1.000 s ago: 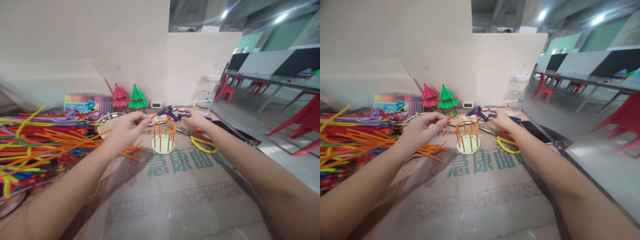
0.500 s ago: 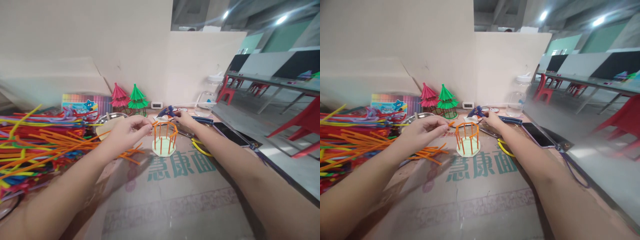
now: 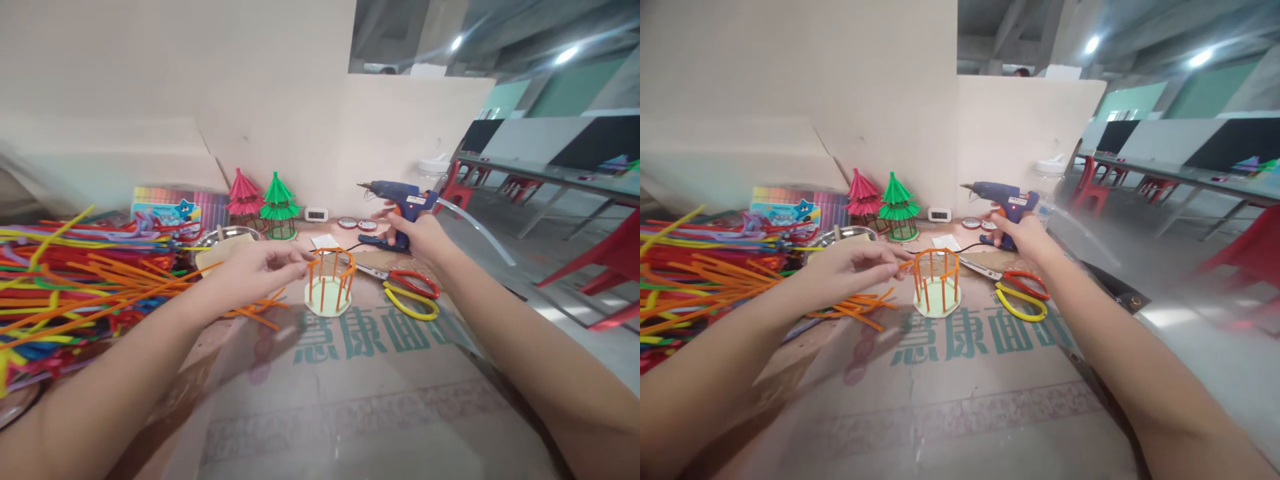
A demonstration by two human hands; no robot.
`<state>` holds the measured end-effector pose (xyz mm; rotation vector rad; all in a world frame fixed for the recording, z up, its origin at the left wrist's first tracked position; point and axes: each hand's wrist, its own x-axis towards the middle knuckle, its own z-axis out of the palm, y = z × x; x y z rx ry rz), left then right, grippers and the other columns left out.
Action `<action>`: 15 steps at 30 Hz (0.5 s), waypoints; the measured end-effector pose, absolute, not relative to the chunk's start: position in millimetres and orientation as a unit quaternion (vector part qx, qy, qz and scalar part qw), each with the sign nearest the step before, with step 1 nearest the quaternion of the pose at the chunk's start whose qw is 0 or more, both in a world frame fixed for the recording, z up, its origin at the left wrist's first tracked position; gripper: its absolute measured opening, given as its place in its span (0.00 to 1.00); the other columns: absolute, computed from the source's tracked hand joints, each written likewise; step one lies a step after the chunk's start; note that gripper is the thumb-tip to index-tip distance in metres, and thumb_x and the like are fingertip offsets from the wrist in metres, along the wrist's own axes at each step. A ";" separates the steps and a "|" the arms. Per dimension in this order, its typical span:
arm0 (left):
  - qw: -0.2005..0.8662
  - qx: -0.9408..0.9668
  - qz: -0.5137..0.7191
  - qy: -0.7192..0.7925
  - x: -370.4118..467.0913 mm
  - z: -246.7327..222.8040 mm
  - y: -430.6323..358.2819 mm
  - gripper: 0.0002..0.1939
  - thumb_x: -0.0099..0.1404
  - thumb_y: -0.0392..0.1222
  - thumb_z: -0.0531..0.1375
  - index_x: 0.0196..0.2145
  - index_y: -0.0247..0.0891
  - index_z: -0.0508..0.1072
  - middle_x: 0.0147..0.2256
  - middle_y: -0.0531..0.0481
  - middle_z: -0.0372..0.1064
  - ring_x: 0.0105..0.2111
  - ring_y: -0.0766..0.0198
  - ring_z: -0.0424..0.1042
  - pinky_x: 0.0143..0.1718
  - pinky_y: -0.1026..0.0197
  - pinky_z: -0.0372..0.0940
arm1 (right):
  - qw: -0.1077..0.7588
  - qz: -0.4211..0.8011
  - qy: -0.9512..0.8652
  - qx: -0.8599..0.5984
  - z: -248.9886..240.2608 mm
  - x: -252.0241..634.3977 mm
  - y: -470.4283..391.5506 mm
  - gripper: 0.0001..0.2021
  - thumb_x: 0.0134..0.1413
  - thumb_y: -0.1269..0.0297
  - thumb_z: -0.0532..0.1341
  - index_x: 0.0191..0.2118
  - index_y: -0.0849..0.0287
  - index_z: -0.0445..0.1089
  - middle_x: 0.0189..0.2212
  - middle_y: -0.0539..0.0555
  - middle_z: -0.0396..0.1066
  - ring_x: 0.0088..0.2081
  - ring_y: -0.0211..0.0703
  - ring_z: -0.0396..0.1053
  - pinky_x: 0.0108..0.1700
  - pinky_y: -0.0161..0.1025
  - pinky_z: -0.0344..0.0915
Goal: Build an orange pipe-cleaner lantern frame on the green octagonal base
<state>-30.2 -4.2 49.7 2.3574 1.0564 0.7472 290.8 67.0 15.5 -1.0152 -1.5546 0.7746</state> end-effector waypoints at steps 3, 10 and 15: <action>0.234 0.886 0.199 0.346 -26.8 49.4 -7.3 0.14 0.66 0.47 0.58 0.27 0.40 0.76 0.48 0.46 0.76 0.48 0.55 0.74 0.41 0.58 0.69 | 0.479 0.389 -0.691 -0.378 23.7 301.8 52.7 0.15 0.47 0.50 0.69 0.35 0.56 0.76 0.24 0.51 0.73 0.22 0.39 0.66 0.43 0.48 0.72; 0.233 0.904 0.137 0.330 -13.6 42.9 -16.9 0.12 0.67 0.42 0.57 0.29 0.40 0.77 0.41 0.47 0.77 0.45 0.56 0.76 0.34 0.64 0.67 | 0.358 0.347 -0.768 -0.403 32.5 311.8 37.9 0.13 0.48 0.51 0.68 0.32 0.56 0.76 0.26 0.51 0.73 0.23 0.38 0.65 0.26 0.37 0.62; 0.204 0.915 0.119 0.328 -8.1 24.0 -13.4 0.11 0.67 0.42 0.57 0.32 0.39 0.79 0.47 0.44 0.76 0.43 0.57 0.76 0.39 0.61 0.67 | 0.292 0.338 -0.811 -0.379 35.4 300.8 26.3 0.19 0.54 0.44 0.61 0.36 0.56 0.79 0.23 0.52 0.72 0.25 0.40 0.68 0.29 0.38 0.64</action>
